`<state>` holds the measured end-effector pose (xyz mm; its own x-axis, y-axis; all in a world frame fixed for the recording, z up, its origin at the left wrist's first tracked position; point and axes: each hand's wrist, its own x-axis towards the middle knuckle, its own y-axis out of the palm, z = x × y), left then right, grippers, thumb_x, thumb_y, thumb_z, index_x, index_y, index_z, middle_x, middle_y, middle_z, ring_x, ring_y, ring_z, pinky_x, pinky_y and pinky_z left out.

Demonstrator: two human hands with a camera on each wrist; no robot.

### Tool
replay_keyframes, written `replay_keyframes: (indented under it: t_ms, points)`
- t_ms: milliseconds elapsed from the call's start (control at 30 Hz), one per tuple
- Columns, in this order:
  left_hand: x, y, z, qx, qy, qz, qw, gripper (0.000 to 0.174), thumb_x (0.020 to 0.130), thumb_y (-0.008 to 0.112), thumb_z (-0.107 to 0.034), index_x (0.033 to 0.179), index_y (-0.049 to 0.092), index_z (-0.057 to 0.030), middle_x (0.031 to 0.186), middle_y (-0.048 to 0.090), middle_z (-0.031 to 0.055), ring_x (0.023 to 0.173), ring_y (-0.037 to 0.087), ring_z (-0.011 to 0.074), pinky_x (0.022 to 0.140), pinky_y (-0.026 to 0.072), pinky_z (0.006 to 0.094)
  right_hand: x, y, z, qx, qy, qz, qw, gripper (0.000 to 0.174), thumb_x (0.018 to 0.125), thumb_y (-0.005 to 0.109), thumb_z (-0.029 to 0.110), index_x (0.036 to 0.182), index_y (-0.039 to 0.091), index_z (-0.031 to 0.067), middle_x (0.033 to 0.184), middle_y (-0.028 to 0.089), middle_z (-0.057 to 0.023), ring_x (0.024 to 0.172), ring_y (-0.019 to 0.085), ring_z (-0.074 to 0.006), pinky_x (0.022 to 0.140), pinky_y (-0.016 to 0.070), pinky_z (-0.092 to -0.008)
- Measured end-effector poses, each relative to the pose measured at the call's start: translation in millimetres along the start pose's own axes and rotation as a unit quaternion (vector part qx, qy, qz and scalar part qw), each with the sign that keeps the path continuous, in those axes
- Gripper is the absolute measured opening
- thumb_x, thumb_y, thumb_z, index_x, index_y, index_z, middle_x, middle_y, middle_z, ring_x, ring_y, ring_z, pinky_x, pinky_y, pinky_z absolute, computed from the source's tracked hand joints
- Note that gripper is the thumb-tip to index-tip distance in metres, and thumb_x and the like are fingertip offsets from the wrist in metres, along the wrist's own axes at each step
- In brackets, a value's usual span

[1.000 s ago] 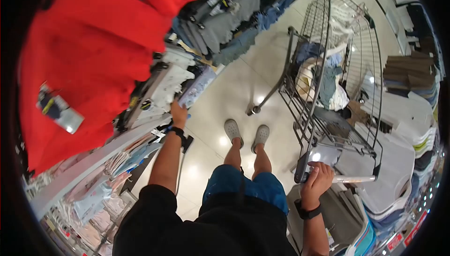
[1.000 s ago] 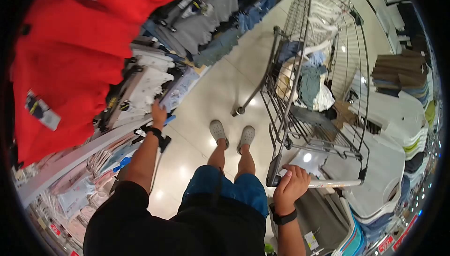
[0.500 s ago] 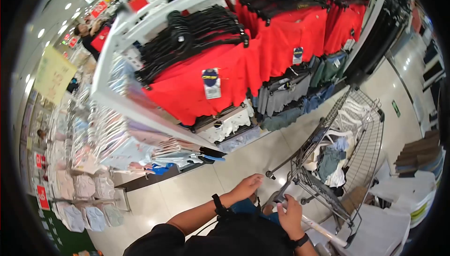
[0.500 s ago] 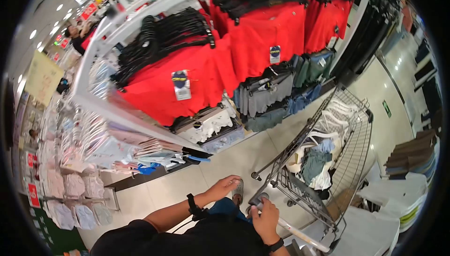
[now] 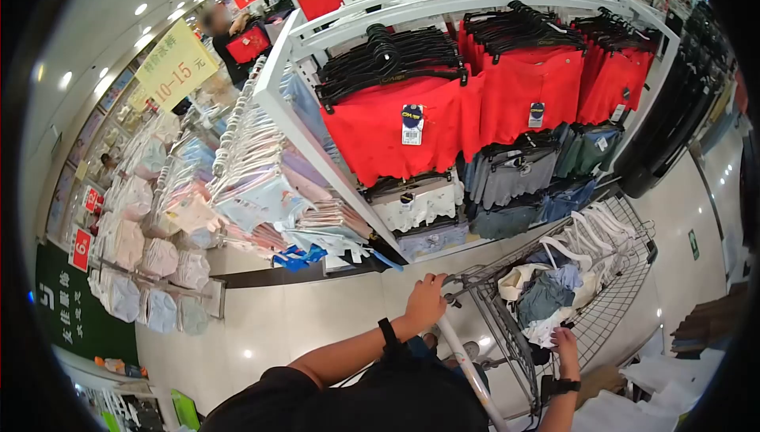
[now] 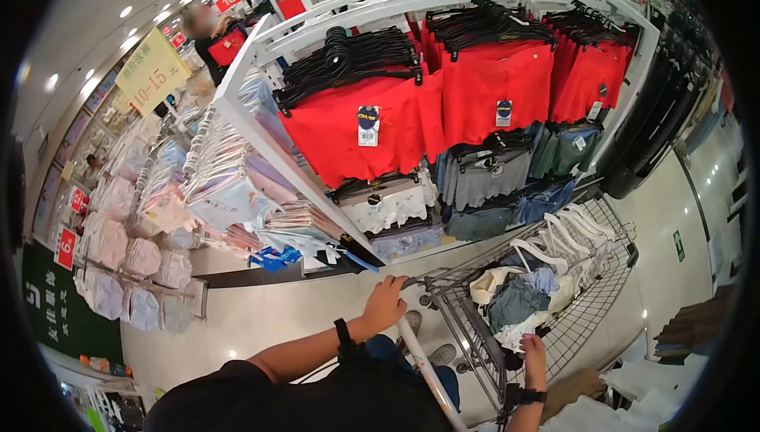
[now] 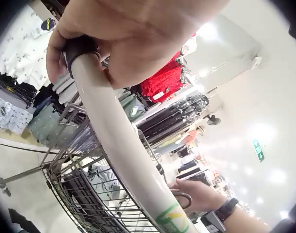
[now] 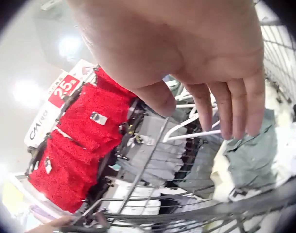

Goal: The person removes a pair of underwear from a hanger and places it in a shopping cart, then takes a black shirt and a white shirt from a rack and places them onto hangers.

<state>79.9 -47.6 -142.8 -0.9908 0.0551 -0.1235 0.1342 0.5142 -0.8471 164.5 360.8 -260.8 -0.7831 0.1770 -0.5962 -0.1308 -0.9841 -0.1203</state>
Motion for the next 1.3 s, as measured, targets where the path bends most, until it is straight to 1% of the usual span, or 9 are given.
replay_keyframes:
  t_ms: [100,333,500,567,800,900,1067,1200,1300]
  points:
    - [3.9,-2.7,11.0,0.018,-0.008,-0.018,1.0,0.057,0.073,0.057,-0.003,0.129,0.051,-0.0095,0.115,0.054,0.0205,0.098,0.054,0.0435,0.085,0.049,0.0494,38.0,-26.4,-25.1,-0.128,0.056,-0.006,0.99,0.036,0.092,0.059,0.028,0.115,0.059,-0.0009,0.103,0.065,-0.0096,0.092,0.061,-0.0194,0.075,0.0482,-0.0314]
    - [-1.4,8.3,58.9,0.049,0.087,-0.068,0.993,0.058,0.069,0.055,0.0,0.127,0.053,-0.0041,0.118,0.055,0.0248,0.107,0.052,0.0434,0.095,0.0428,0.0499,160.7,-40.8,-101.4,-0.27,-0.071,0.14,0.95,0.081,0.074,0.078,0.037,0.133,0.046,-0.0072,0.133,0.055,-0.0243,0.125,0.052,-0.0354,0.104,0.0424,-0.0408]
    - [-5.3,-0.9,62.3,0.05,0.073,0.0,0.996,0.057,0.071,0.053,-0.001,0.128,0.05,-0.0019,0.115,0.053,0.0239,0.105,0.051,0.0446,0.094,0.0423,0.0499,234.1,13.0,-201.9,-0.331,0.095,0.012,0.939,0.108,0.067,0.081,0.053,0.146,0.033,-0.0028,0.14,0.049,-0.0257,0.129,0.05,-0.0366,0.106,0.0425,-0.0426]
    - [-7.8,-1.4,58.1,0.052,0.049,-0.001,0.997,0.057,0.071,0.052,-0.001,0.128,0.05,-0.0021,0.114,0.052,0.0234,0.102,0.052,0.0444,0.091,0.044,0.0493,223.8,46.4,-185.0,-0.352,0.071,0.11,0.927,0.098,0.068,0.08,0.046,0.14,0.039,-0.0066,0.135,0.054,-0.0267,0.125,0.054,-0.0368,0.103,0.0449,-0.0411]
    - [-16.2,4.1,55.3,0.016,0.02,0.014,1.0,0.055,0.071,0.051,0.002,0.126,0.052,-0.0013,0.108,0.054,0.0203,0.098,0.055,0.0401,0.086,0.0468,0.0445,205.0,94.1,-168.3,-0.412,0.129,0.008,0.902,0.057,0.08,0.068,0.032,0.126,0.058,0.0016,0.122,0.063,-0.0227,0.112,0.062,-0.0369,0.095,0.0496,-0.0438]
    - [-17.9,3.3,51.2,0.002,0.011,0.02,1.0,0.054,0.071,0.051,0.002,0.125,0.053,-0.0012,0.108,0.054,0.0201,0.097,0.056,0.0397,0.085,0.0474,0.0436,212.5,91.8,-121.6,-0.314,0.031,-0.138,0.939,0.037,0.076,0.067,0.027,0.105,0.068,0.0033,0.111,0.067,-0.023,0.101,0.064,-0.0405,0.089,0.0504,-0.0479]
    - [-21.4,5.3,51.6,-0.001,0.006,0.016,1.0,0.053,0.07,0.051,0.003,0.124,0.053,-0.0009,0.107,0.055,0.02,0.097,0.057,0.0396,0.084,0.0476,0.0433,256.5,96.0,-78.4,-0.285,-0.136,-0.185,0.93,0.068,0.072,0.078,0.023,0.133,0.051,0.0091,0.135,0.052,-0.0239,0.113,0.057,-0.0422,0.094,0.0476,-0.0489]
    - [-25.3,4.4,50.8,-0.001,-0.005,0.013,1.0,0.053,0.07,0.052,0.003,0.123,0.054,-0.0008,0.107,0.055,0.02,0.098,0.057,0.0395,0.085,0.0478,0.0432,263.8,110.8,-89.8,-0.441,-0.106,-0.136,0.881,0.089,0.072,0.079,0.022,0.148,0.032,0.0184,0.142,0.037,-0.0293,0.112,0.056,-0.048,0.094,0.0491,-0.0508]
    - [-25.9,3.4,50.0,0.006,-0.009,0.014,1.0,0.054,0.069,0.052,0.003,0.123,0.054,-0.0007,0.108,0.056,0.02,0.099,0.057,0.0394,0.087,0.0482,0.0429,265.7,107.4,-96.0,-0.357,-0.001,-0.117,0.927,0.085,0.073,0.079,0.021,0.145,0.035,0.0188,0.135,0.043,-0.0296,0.108,0.059,-0.0469,0.09,0.0514,-0.0502]
